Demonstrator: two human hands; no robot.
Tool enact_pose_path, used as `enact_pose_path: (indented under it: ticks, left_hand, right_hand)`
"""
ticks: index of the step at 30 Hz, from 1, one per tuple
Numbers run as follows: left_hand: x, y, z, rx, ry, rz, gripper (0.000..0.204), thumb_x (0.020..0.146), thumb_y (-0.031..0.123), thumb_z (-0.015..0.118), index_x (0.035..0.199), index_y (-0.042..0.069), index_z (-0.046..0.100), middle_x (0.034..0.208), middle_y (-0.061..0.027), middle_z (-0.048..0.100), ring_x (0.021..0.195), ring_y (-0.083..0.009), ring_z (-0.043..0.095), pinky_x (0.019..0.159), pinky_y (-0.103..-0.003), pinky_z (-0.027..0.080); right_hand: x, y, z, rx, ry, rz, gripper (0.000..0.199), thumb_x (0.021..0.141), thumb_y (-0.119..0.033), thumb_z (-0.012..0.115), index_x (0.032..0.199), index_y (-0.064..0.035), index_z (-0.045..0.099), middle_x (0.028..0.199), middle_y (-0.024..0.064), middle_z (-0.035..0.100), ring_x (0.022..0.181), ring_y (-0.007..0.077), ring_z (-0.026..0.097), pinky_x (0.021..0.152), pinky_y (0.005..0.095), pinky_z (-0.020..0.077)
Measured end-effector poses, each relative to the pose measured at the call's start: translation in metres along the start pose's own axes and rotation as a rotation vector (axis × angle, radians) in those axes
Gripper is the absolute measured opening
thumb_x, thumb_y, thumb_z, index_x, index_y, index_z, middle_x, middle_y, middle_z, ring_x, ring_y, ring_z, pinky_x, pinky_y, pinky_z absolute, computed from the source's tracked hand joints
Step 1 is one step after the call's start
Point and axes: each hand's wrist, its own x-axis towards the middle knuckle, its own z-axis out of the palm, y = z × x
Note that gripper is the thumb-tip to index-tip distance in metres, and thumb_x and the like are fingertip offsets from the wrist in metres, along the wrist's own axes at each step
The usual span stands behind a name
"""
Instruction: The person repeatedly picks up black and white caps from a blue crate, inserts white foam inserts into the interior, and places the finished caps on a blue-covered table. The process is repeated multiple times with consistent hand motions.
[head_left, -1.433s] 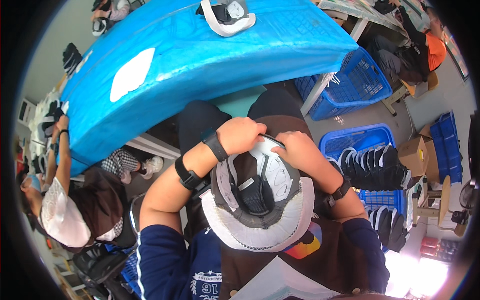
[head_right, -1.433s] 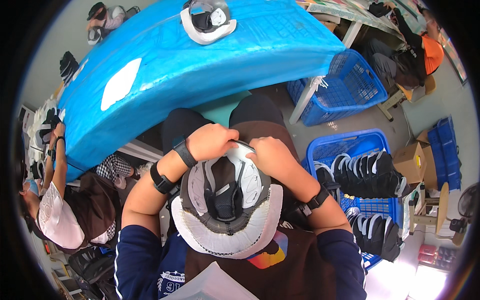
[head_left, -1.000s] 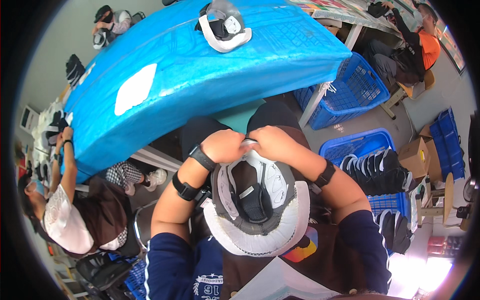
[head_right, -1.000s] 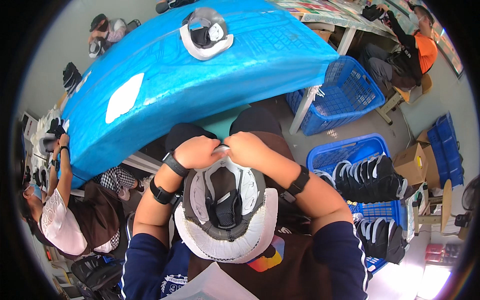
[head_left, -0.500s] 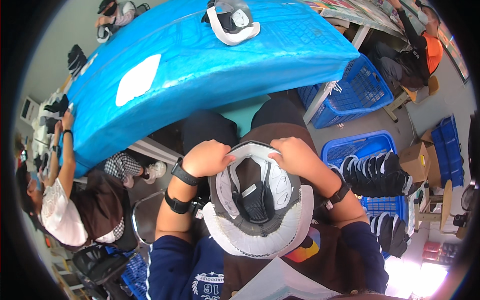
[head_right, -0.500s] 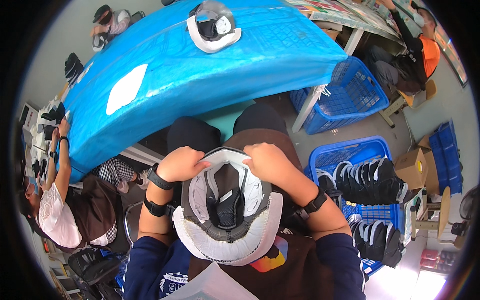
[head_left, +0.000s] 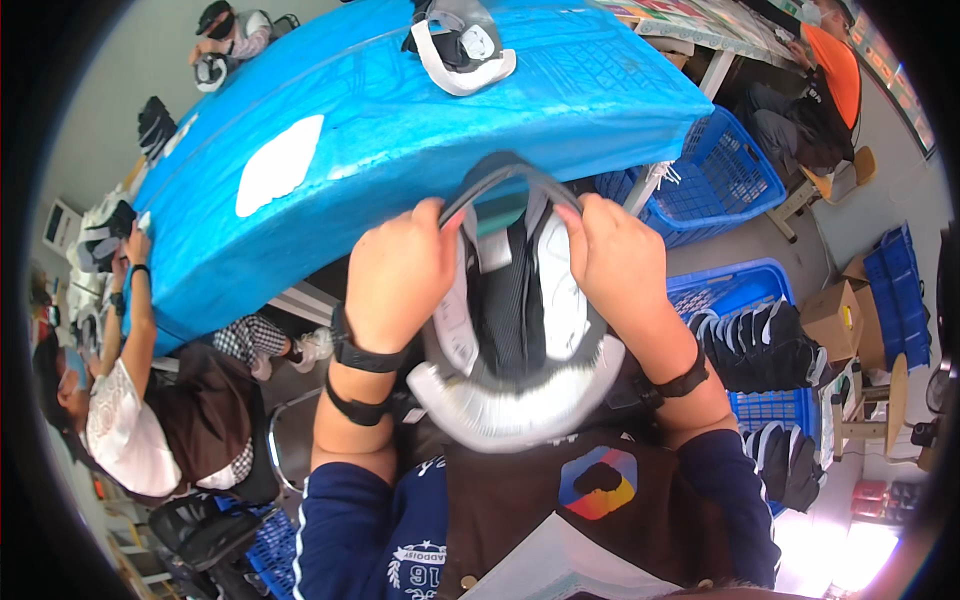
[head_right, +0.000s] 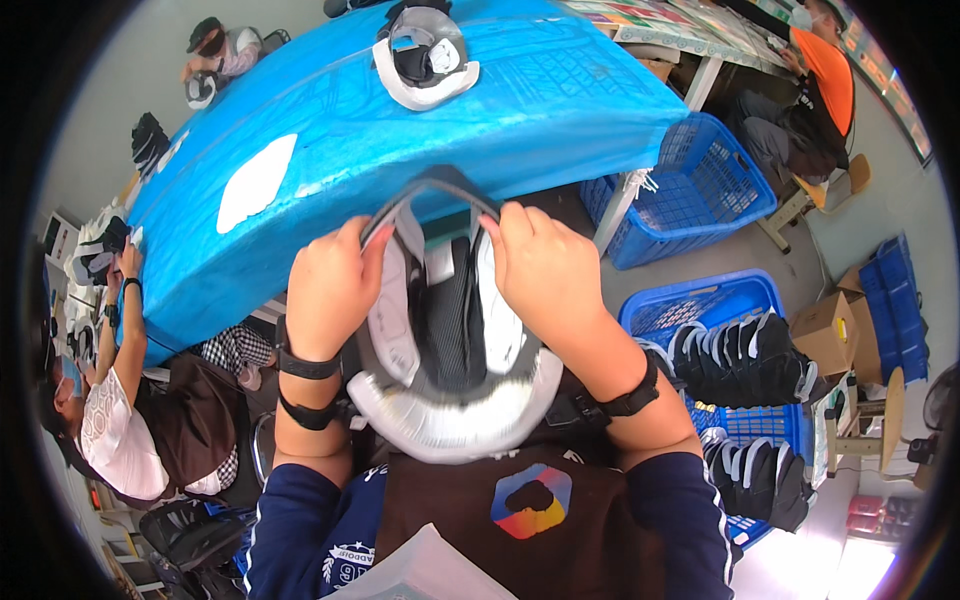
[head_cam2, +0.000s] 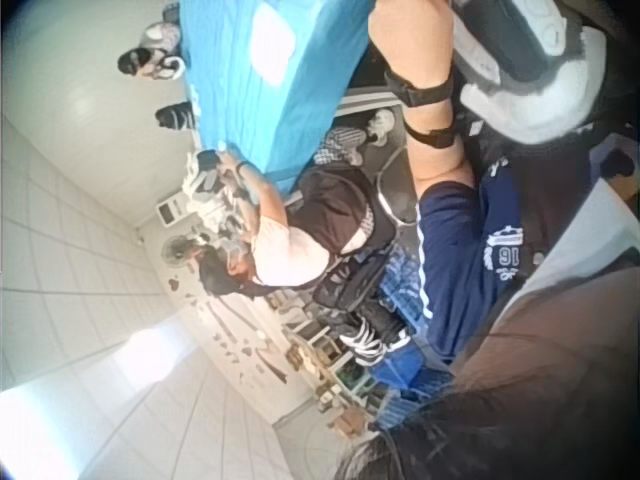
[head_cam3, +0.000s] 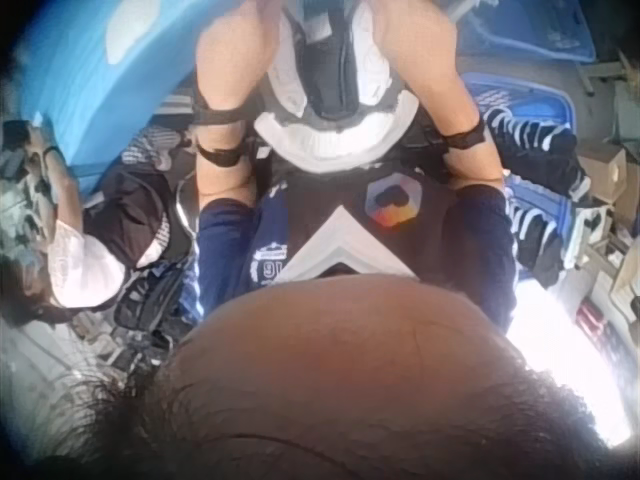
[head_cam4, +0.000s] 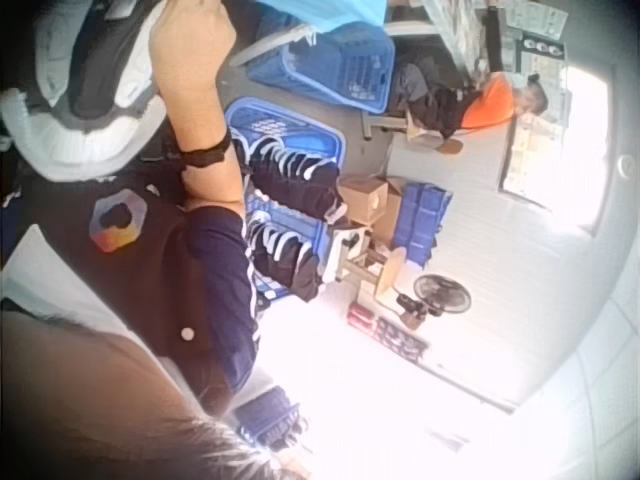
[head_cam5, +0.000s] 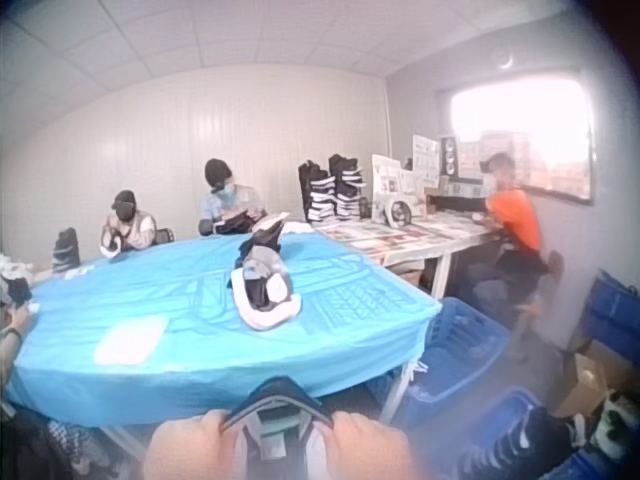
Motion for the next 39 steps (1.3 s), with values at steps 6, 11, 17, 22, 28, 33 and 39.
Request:
enact_pose_path:
  ticks: [6, 11, 17, 22, 28, 33, 39]
  left_hand:
    - [-0.002, 0.062, 0.016, -0.025, -0.005, 0.037, 0.022, 0.089, 0.02, 0.056, 0.076, 0.003, 0.051, 0.057, -0.0118, 0.057, 0.048, -0.0269, 0.059, 0.043, -0.035, 0.047]
    - [-0.009, 0.055, 0.022, -0.019, 0.016, -0.023, 0.02, 0.088, 0.018, 0.057, 0.088, -0.002, 0.057, 0.06, -0.0132, 0.059, 0.052, -0.028, 0.061, 0.047, -0.035, 0.048]
    - [-0.013, 0.037, 0.005, -0.078, 0.225, 0.059, 0.052, 0.067, 0.001, 0.062, 0.118, -0.001, 0.057, 0.078, -0.0123, 0.06, 0.067, -0.0277, 0.058, 0.061, -0.035, 0.048]
    - [-0.029, 0.035, 0.009, -0.094, 0.303, 0.186, 0.055, 0.068, -0.003, 0.063, 0.122, -0.003, 0.055, 0.084, -0.0159, 0.062, 0.072, -0.0307, 0.06, 0.065, -0.036, 0.048]
    - [-0.031, 0.026, 0.014, 0.006, 0.689, 0.423, 0.035, 0.077, 0.014, 0.066, 0.112, 0.016, 0.065, 0.103, -0.0125, 0.056, 0.089, -0.0273, 0.055, 0.074, -0.037, 0.047]
    - [-0.056, 0.039, 0.025, 0.039, 0.525, 0.775, 0.033, 0.081, 0.021, 0.063, 0.108, 0.037, 0.066, 0.096, 0.004, 0.044, 0.084, -0.0158, 0.046, 0.074, -0.027, 0.039]
    - [-0.064, 0.066, 0.069, -0.116, 0.346, 0.998, 0.031, 0.077, 0.025, 0.065, 0.106, 0.036, 0.066, 0.104, 0.0073, 0.049, 0.096, -0.0135, 0.046, 0.086, -0.028, 0.038]
  right_hand:
    - [0.001, -0.029, -0.006, 0.095, 0.226, -0.144, 0.022, 0.087, -0.017, 0.062, 0.071, -0.0042, 0.053, 0.059, 0.011, 0.051, 0.051, 0.0293, 0.054, 0.045, 0.0372, 0.042]
    - [-0.006, -0.015, 0.002, 0.104, 0.135, -0.127, 0.018, 0.086, -0.017, 0.063, 0.081, -0.0005, 0.06, 0.06, 0.0102, 0.052, 0.05, 0.0277, 0.053, 0.046, 0.0358, 0.0424]
    - [-0.012, 0.018, -0.019, 0.145, 0.182, -0.13, 0.048, 0.067, 0.001, 0.064, 0.114, 0.0024, 0.056, 0.073, 0.0093, 0.054, 0.063, 0.0264, 0.056, 0.058, 0.0343, 0.0474]
    - [-0.036, 0.026, -0.039, 0.222, 0.137, -0.154, 0.064, 0.063, 0.008, 0.058, 0.126, 0.0015, 0.051, 0.086, 0.0141, 0.061, 0.074, 0.0299, 0.06, 0.068, 0.0365, 0.0505]
    - [-0.047, 0.048, -0.071, 0.863, -0.432, -0.129, 0.082, 0.076, -0.034, 0.058, 0.143, -0.0009, 0.027, 0.127, 0.0183, 0.046, 0.108, 0.0302, 0.053, 0.082, 0.0361, 0.0479]
    - [-0.06, 0.077, -0.057, 1.641, -0.891, 0.756, 0.094, 0.085, -0.075, 0.01, 0.138, -0.0019, 0.036, 0.129, 0.0171, 0.049, 0.098, 0.0281, 0.06, 0.073, 0.0385, 0.0552]
    - [-0.093, 0.108, -0.033, 1.481, -0.888, 0.896, 0.04, 0.093, -0.015, 0.051, 0.13, 0.0016, 0.047, 0.123, 0.0112, 0.057, 0.111, 0.019, 0.055, 0.088, 0.0311, 0.0482]
